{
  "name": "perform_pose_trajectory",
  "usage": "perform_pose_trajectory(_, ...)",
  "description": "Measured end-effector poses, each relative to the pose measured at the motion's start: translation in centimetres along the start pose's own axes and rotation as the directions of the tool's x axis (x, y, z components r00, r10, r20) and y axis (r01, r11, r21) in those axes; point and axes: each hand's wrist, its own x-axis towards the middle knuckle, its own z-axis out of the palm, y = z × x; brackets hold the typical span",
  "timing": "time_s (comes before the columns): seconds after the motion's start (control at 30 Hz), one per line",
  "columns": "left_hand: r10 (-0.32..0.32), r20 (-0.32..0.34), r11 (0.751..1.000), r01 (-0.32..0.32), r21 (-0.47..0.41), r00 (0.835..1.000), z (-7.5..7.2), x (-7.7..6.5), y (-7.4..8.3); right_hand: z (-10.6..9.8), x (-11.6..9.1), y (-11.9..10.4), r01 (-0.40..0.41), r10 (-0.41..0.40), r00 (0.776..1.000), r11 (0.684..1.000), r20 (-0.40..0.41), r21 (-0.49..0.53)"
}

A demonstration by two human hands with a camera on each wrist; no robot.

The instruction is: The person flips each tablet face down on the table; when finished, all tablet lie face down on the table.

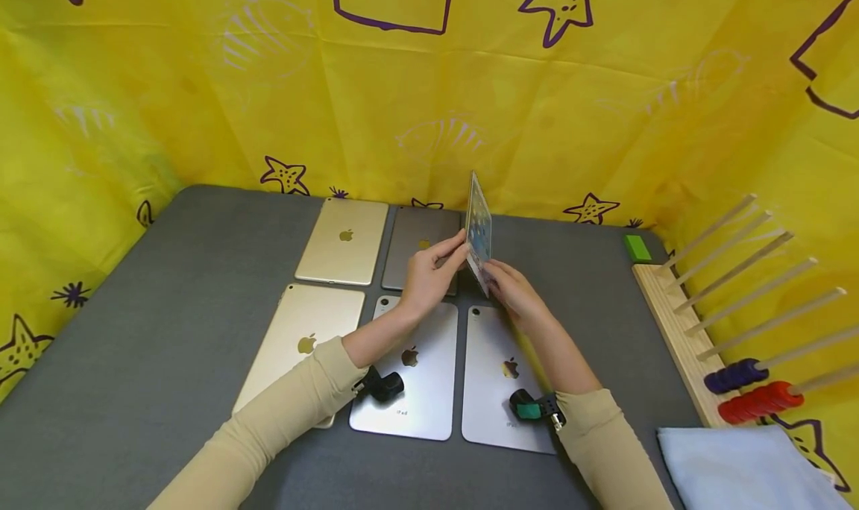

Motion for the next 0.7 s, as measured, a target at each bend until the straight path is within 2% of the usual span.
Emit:
perform_pose_trajectory(0.13, -0.02, 0.018, 1.0, 0.02, -0.022, 1.0, 0.4, 0.1, 0.8, 0.2, 0.2, 0.3, -0.005, 0.005, 1.0, 1.0, 0.009, 0.011)
perform_pose_trajectory(0.33, -0.088, 0.038, 0.995, 0.089, -0.043, 0.995, 1.0, 0.1, 1.8, -0.3, 0.7, 0.2, 0.005, -0.006, 1.0, 0.997, -0.015, -0.075)
perform_pose_trajectory(0.57, -0.161, 0.057, 0.98, 0.166, -0.11, 0.985, 1.3, 0.1, 2.0, -0.8, 0.8, -2.8, 0.032, -0.033, 0.998, 0.999, -0.054, -0.028)
perform_pose_trajectory(0.7, -0.207, 0.054, 0.962, 0.213, -0.17, 0.977, 1.6, 0.1, 1.8, -0.9, 1.4, -4.8, 0.086, -0.088, 0.993, 0.996, -0.082, -0.036)
